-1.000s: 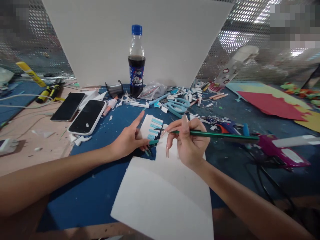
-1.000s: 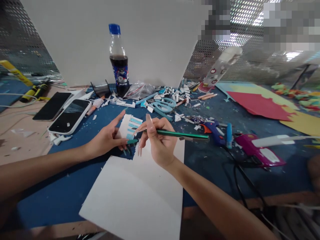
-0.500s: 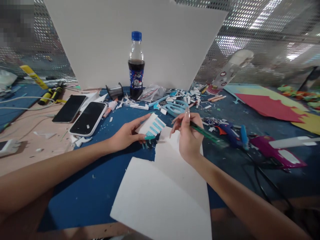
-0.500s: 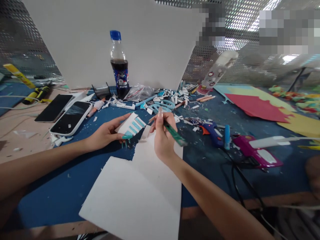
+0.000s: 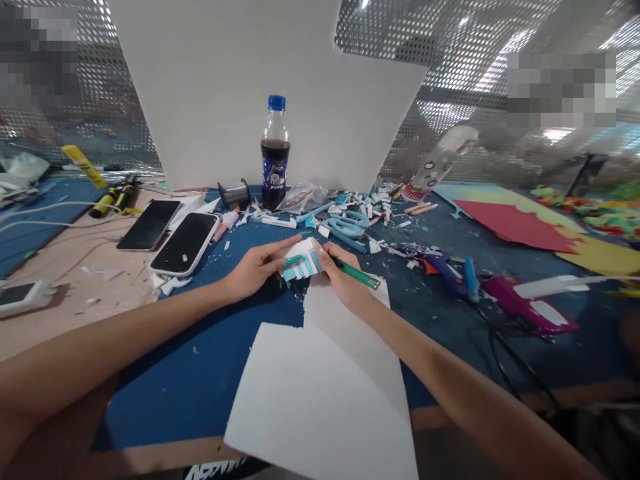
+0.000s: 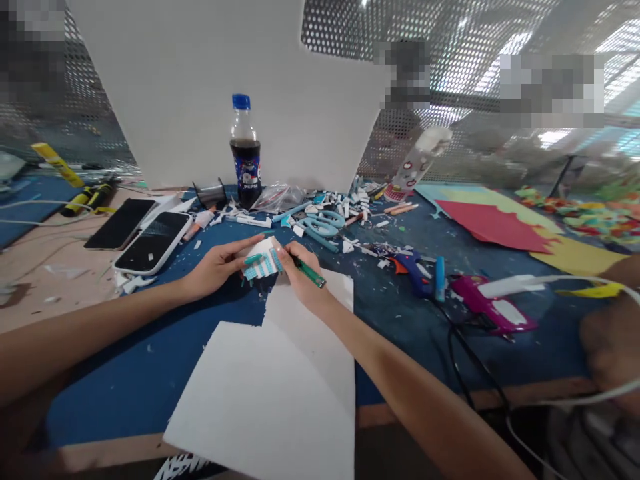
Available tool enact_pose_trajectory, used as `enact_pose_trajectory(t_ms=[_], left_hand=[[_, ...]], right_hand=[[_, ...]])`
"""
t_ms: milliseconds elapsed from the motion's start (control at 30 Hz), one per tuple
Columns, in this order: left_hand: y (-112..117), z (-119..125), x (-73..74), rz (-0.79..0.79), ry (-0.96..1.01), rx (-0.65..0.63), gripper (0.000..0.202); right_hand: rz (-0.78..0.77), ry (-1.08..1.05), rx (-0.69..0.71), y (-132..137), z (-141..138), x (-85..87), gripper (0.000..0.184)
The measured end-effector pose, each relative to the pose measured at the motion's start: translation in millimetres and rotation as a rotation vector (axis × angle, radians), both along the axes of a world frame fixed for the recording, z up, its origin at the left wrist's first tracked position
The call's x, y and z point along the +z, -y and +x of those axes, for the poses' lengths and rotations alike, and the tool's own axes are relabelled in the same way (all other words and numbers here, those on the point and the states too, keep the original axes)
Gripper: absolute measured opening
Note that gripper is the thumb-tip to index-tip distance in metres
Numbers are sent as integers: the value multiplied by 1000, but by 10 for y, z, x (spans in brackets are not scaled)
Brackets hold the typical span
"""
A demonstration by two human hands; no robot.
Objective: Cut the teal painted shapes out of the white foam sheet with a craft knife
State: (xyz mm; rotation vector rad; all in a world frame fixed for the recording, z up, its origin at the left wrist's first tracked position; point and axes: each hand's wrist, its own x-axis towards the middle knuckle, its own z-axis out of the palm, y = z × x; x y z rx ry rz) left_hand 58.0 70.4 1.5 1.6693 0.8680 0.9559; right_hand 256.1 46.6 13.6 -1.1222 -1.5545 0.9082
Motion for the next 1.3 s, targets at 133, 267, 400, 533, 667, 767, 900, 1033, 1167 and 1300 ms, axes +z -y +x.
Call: enact_pose_trajectory(t_ms=[133, 267, 400, 533, 667, 767, 900, 1033, 1167, 1300], left_hand=[[-29, -17, -10, 23, 8, 47, 41], [-20, -17, 12, 38, 36, 71, 38], [0, -2, 18, 28, 73, 108, 38], [-14, 2, 14, 2, 116, 131, 38], [-29, -13, 31, -40, 165, 152, 41], [-14, -14, 50, -89, 198, 157, 45], [23, 14, 62, -155, 229, 162, 49], [43, 36, 68, -192, 244, 173, 54], [48, 37, 73, -196, 251, 193, 53], [55, 44, 68, -183, 251, 214, 53]], right_hand=[[-70, -80, -18, 26, -81, -8, 52], [-115, -186, -43, 44, -172, -69, 49], [-139, -275, -64, 46, -244, -100, 48], [-166, -347, -40, 42, -323, -69, 51], [-183, -389, -10, 35, -401, -34, 49], [-205, -423, -5, 36, -427, -16, 49], [-238, -470, -1, 54, -423, 6, 50], [-273, -517, 10, 65, -409, 11, 50], [-301, -556, 35, 77, -400, -8, 50], [-312, -588, 46, 87, -402, -38, 48]])
